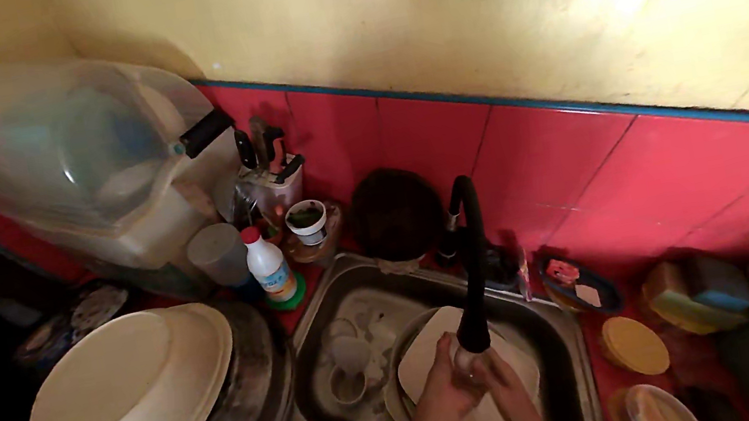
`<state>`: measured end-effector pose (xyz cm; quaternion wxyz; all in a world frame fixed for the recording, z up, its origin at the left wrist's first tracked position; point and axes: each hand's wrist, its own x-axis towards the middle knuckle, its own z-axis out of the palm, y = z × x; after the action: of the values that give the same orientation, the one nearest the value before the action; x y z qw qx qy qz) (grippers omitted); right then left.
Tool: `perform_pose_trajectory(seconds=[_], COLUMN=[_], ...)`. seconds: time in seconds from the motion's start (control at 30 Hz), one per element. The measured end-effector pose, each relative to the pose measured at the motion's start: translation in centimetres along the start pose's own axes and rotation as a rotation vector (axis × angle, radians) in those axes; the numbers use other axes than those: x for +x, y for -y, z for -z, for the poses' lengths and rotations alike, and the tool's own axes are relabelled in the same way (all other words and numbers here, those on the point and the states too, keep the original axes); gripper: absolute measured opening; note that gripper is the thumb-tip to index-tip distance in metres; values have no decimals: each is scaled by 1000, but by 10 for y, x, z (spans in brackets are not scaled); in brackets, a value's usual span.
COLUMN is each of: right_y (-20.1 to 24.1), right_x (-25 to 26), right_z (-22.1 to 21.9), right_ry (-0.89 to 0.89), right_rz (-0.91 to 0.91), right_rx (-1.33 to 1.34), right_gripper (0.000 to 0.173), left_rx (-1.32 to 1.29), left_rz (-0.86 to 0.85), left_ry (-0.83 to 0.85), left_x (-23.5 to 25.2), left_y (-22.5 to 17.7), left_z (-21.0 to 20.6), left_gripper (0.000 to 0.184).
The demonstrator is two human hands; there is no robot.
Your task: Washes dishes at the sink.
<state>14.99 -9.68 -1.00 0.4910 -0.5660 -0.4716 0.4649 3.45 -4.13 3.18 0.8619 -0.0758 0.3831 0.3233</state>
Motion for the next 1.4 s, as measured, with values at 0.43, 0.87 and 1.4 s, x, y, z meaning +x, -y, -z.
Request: perform_pose_trajectory(seconds=[0.43, 0.87, 1.4], right_y=[-18, -25, 34], right_x=[-69, -50, 54], right_z=[33, 23, -32], right_ry=[-268, -315, -1], right_rz=[-376, -485, -202], right_rx=[62, -128, 488], right_gripper=[25, 30, 27], left_rx=[1166, 941, -188], left_rz=[-654, -635, -196], left_ry=[-111, -98, -199], left_x=[-1, 13, -11], left_y=[12, 8, -35], left_z=[23, 19, 61], left_gripper=[77, 70, 58])
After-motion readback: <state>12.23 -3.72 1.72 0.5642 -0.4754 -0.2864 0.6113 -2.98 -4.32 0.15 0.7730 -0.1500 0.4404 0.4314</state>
